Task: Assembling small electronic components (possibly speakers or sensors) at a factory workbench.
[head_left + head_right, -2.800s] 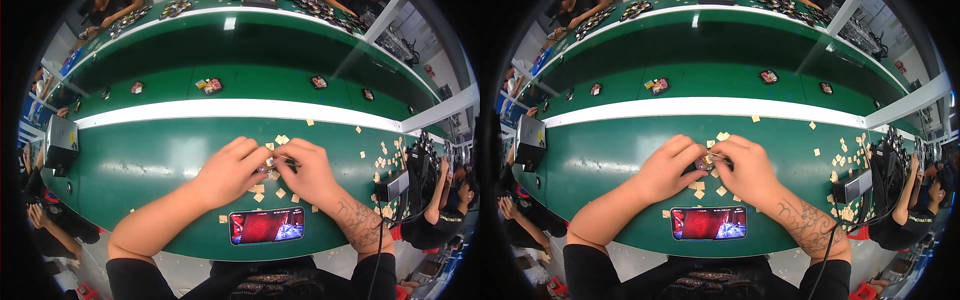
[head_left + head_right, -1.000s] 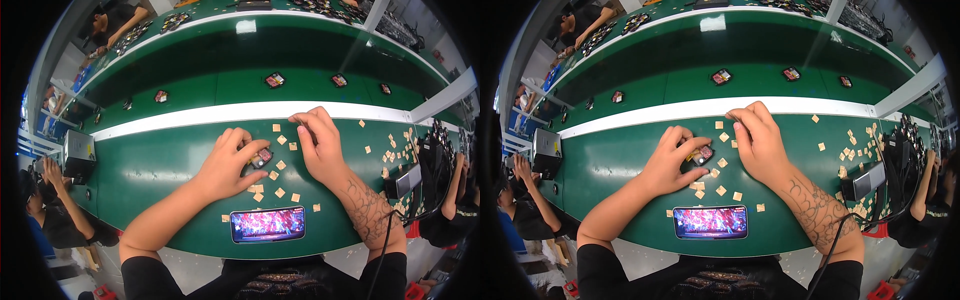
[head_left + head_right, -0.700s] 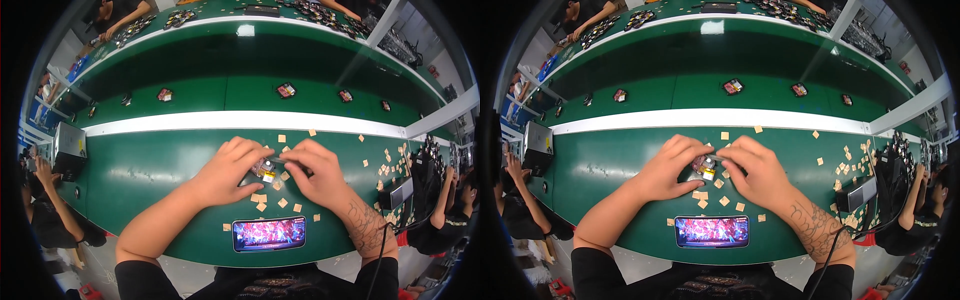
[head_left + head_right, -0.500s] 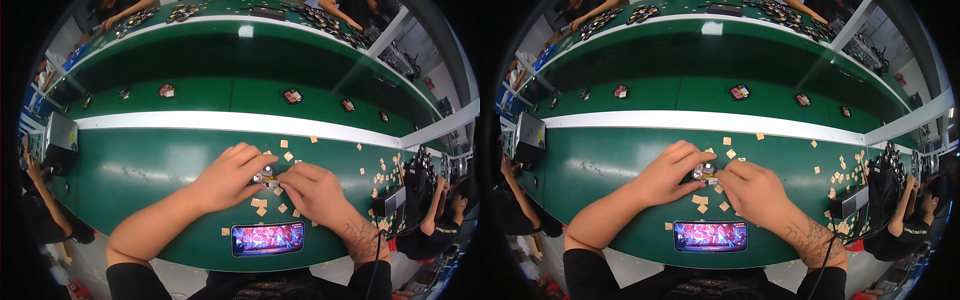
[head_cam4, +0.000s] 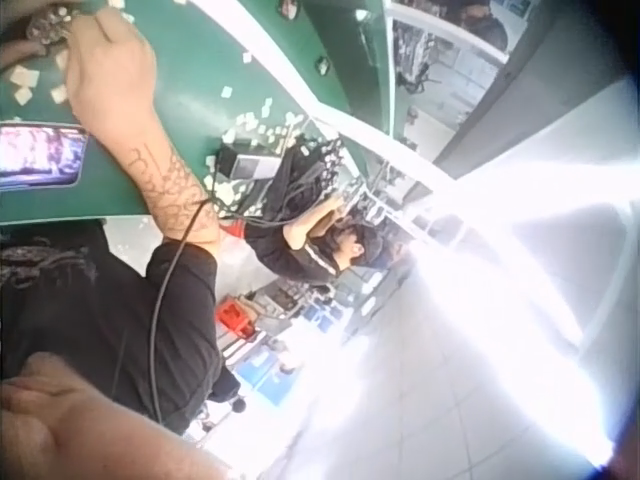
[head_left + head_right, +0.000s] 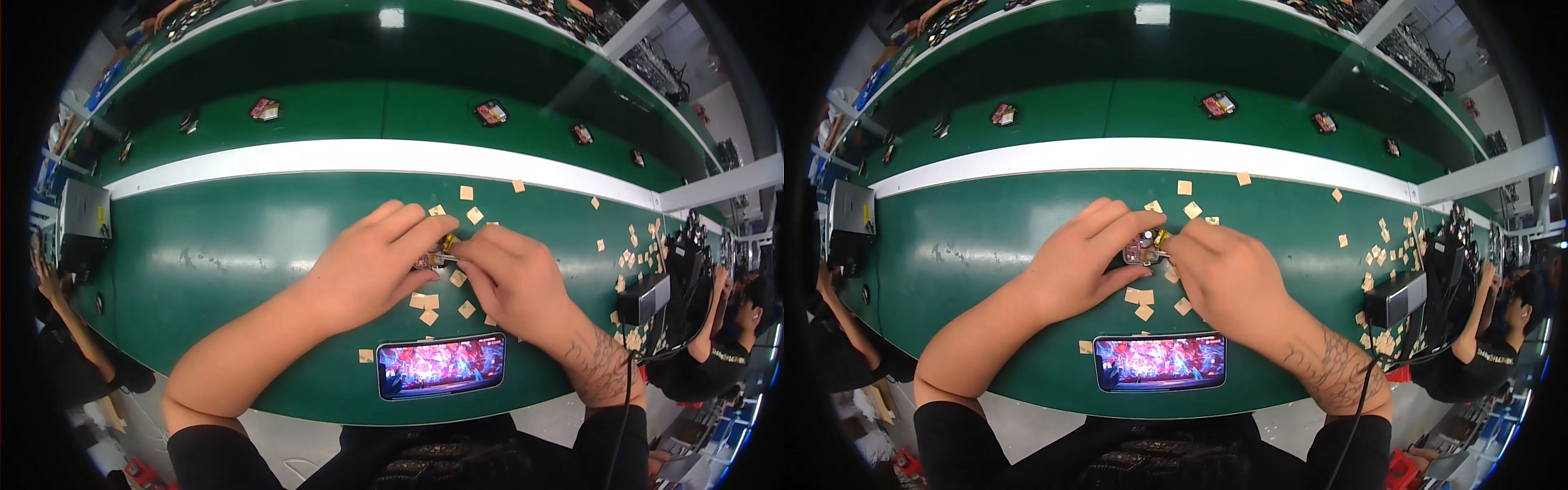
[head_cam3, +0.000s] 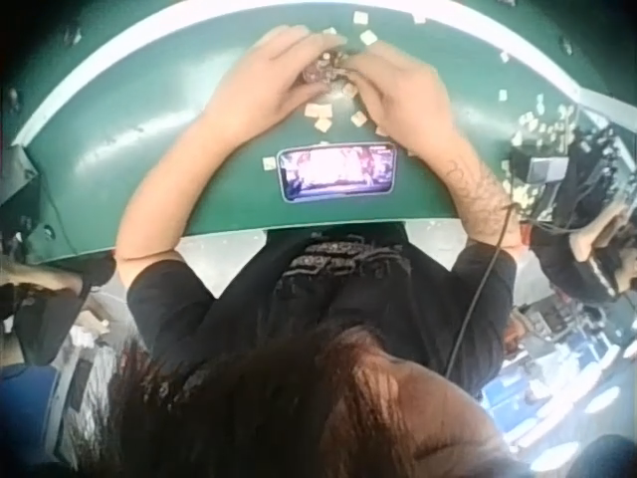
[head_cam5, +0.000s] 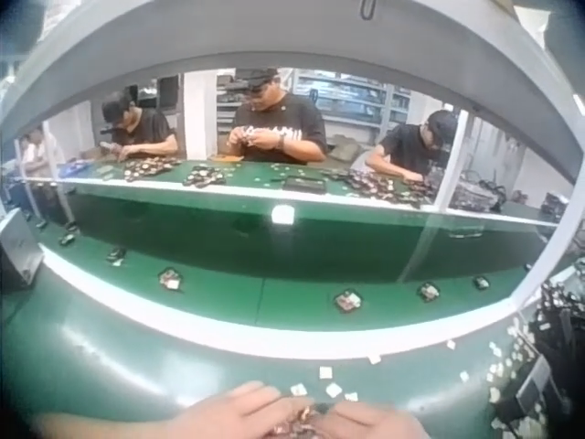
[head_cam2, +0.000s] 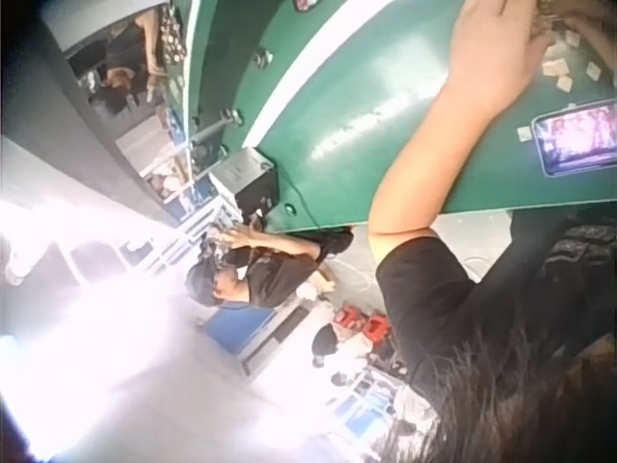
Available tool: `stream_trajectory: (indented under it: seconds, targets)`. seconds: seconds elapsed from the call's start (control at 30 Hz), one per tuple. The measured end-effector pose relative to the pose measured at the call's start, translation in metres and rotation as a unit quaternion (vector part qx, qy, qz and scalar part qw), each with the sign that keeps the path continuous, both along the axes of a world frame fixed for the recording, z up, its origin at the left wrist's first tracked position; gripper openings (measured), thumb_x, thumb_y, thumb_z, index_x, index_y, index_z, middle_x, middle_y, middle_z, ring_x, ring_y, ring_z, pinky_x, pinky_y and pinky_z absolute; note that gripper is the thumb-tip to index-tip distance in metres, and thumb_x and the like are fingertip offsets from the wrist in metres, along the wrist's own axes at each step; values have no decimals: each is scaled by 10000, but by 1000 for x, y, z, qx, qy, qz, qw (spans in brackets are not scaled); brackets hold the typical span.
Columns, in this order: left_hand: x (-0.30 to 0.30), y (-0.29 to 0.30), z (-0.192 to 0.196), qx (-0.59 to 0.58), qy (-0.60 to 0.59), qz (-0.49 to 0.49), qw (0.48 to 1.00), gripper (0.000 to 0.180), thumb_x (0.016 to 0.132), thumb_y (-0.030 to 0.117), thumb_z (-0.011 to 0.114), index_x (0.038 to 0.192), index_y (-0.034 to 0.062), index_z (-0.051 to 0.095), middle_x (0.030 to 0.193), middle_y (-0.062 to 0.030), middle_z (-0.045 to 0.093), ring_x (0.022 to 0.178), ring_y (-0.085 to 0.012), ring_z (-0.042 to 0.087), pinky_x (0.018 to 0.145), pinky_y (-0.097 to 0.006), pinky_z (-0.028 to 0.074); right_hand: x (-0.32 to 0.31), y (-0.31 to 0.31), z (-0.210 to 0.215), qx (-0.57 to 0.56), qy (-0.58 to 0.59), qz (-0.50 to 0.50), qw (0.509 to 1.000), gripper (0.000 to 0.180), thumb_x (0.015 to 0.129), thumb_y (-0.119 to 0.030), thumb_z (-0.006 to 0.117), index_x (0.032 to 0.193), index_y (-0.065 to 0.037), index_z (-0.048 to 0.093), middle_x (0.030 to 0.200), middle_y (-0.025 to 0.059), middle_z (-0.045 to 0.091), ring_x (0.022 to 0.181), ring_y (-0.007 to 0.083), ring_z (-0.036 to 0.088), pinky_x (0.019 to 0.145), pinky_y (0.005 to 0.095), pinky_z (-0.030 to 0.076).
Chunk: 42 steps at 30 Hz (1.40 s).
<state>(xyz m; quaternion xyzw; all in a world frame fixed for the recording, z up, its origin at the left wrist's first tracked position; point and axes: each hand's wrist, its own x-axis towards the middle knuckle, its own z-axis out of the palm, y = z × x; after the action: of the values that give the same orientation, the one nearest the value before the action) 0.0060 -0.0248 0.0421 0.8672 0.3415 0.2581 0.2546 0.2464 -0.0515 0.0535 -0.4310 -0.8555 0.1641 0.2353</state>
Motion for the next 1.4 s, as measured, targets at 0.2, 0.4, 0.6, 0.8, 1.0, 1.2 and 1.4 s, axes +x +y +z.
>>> stream_trajectory:
  seconds: [0.2,0.4,0.6,0.8,1.0,1.2,1.4]
  targets:
    - [-3,1,1,-17,-6,5,1000,696,801,68,881,1439,77,603,1134,-138,639,1033,-364,616,916,-448,538,19,19,-9,-141,185,-4,973,181,916,57,751,1081,-13,725,936,89,640,737,196,679,653,316,541]
    - [-12,7,3,-23,-1,-45,999,707,787,28,877,1437,62,600,1197,-144,655,1098,-369,633,953,-461,540,17,14,-2,-72,23,61,995,356,845,-88,813,1184,-142,719,1062,30,575,731,218,679,655,373,579]
    - [-13,5,5,-17,4,-45,999,660,777,26,879,1384,59,620,1166,-131,675,1081,-373,643,942,-456,546,15,19,-18,1,56,99,994,269,888,-105,798,1144,-114,717,1008,59,641,788,279,717,668,402,593]
    - [-12,7,5,-2,18,-66,998,496,782,64,887,1247,81,714,1146,-90,694,1052,-338,660,909,-438,562,10,19,-12,-103,142,36,984,281,874,79,728,1128,-38,747,926,81,705,786,214,715,670,341,588]
    - [-13,4,2,57,15,-73,996,319,794,119,890,1098,107,797,1170,-57,711,1012,-283,682,879,-412,587,20,23,-8,-169,160,57,971,318,862,119,705,1147,-17,740,965,92,735,860,191,749,749,309,622]
    - [-14,3,0,89,31,-77,993,347,792,140,885,1127,118,799,1180,-49,718,1019,-276,682,878,-414,587,23,23,1,-215,130,58,966,296,909,15,756,1194,-59,725,1028,125,759,938,282,777,790,371,618]
    - [-13,-1,3,149,83,-79,982,310,844,166,826,1149,115,792,1175,-54,715,1034,-249,672,862,-395,571,18,22,12,-212,94,53,971,286,914,22,737,1191,-49,725,1016,134,742,911,296,762,775,386,606]
